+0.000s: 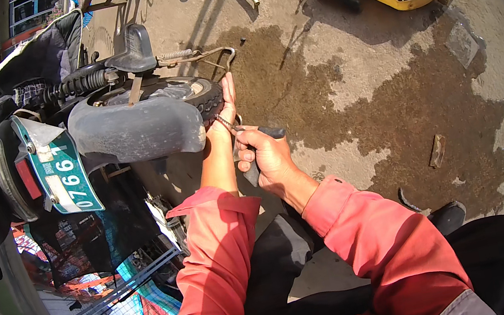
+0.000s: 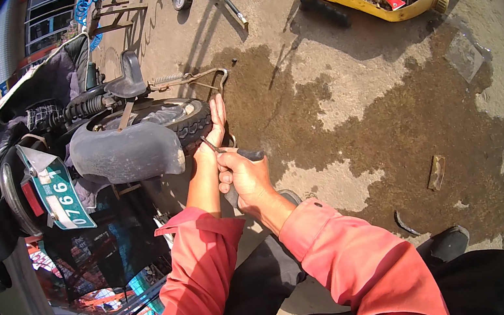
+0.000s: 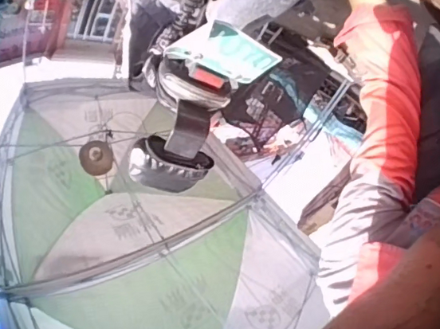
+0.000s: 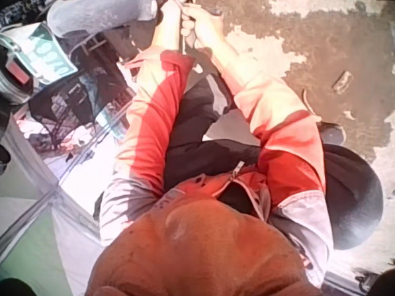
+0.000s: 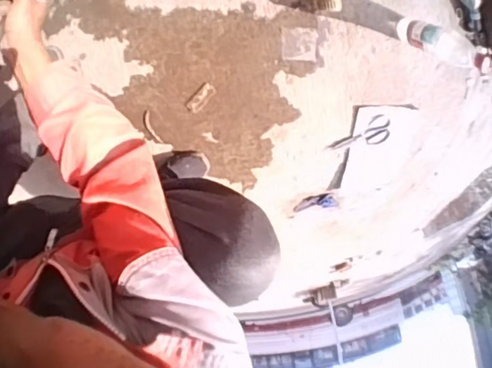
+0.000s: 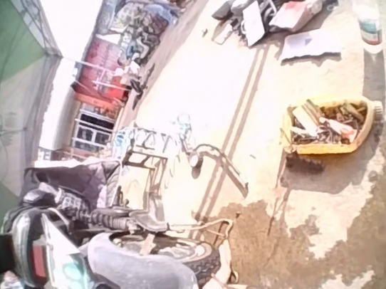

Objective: The person removes a screw from the scooter tire using a screwdriver, then uses a tire inflator to add air. They also pour water from a bottle onto the tire area.

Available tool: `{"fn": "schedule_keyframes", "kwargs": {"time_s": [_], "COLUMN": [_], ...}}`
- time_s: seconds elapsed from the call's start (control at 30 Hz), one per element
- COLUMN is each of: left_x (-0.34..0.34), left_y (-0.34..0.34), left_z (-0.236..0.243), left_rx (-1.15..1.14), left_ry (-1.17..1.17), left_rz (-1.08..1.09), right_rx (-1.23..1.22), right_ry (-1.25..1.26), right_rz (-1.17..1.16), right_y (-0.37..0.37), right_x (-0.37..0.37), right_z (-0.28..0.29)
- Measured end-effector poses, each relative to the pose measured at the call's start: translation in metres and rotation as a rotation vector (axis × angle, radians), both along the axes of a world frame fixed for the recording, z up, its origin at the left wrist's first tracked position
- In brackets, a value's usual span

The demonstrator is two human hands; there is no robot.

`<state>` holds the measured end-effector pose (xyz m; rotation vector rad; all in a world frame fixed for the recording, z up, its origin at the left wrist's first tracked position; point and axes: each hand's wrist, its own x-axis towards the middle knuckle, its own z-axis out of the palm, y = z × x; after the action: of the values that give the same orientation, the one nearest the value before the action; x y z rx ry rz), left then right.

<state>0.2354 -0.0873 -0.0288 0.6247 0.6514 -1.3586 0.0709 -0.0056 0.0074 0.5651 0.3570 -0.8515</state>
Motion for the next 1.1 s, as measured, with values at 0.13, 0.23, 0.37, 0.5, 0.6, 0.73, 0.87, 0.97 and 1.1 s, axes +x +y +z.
{"fn": "schedule_keyframes", "kwargs": {"time_s": [0.13,0.23,0.37,0.5,0.6,0.73,0.87,0.97,1.1], "left_x": [0.007,0.011,-0.005,-0.003,-0.001,-0.002,0.006,0.011,0.023], "left_y": [-0.008,-0.009,-0.009,-0.010,-0.010,-0.008,-0.012,-0.015,-0.011], "left_z": [-0.014,-0.012,-0.004,-0.002,0.000,-0.001,-0.007,-0.014,-0.015], "left_rx": [-0.039,-0.050,-0.022,-0.057,-0.055,-0.030,-0.011,-0.007,-0.019], "left_ry": [0.134,0.183,0.164,0.211,0.204,0.179,0.173,0.220,0.148], "left_rz": [0.064,0.105,0.107,0.055,0.049,0.058,0.054,0.081,0.097], "right_rx": [0.033,-0.007,-0.140,-0.508,-0.824,-1.218,-1.353,-0.976,-0.276], "right_ry": [0.019,0.068,0.295,0.768,1.113,1.482,1.503,1.027,0.279], "right_rz": [0.030,0.039,0.073,-0.042,-0.088,-0.018,-0.010,0.132,0.207], "right_y": [-0.007,-0.008,-0.011,-0.003,-0.003,-0.004,-0.018,-0.027,-0.025], "right_x": [0.001,0.008,0.002,0.021,0.016,0.007,-0.008,-0.008,-0.005], "right_z": [0.000,-0.003,-0.002,-0.014,-0.021,-0.030,-0.032,-0.036,-0.021]}}
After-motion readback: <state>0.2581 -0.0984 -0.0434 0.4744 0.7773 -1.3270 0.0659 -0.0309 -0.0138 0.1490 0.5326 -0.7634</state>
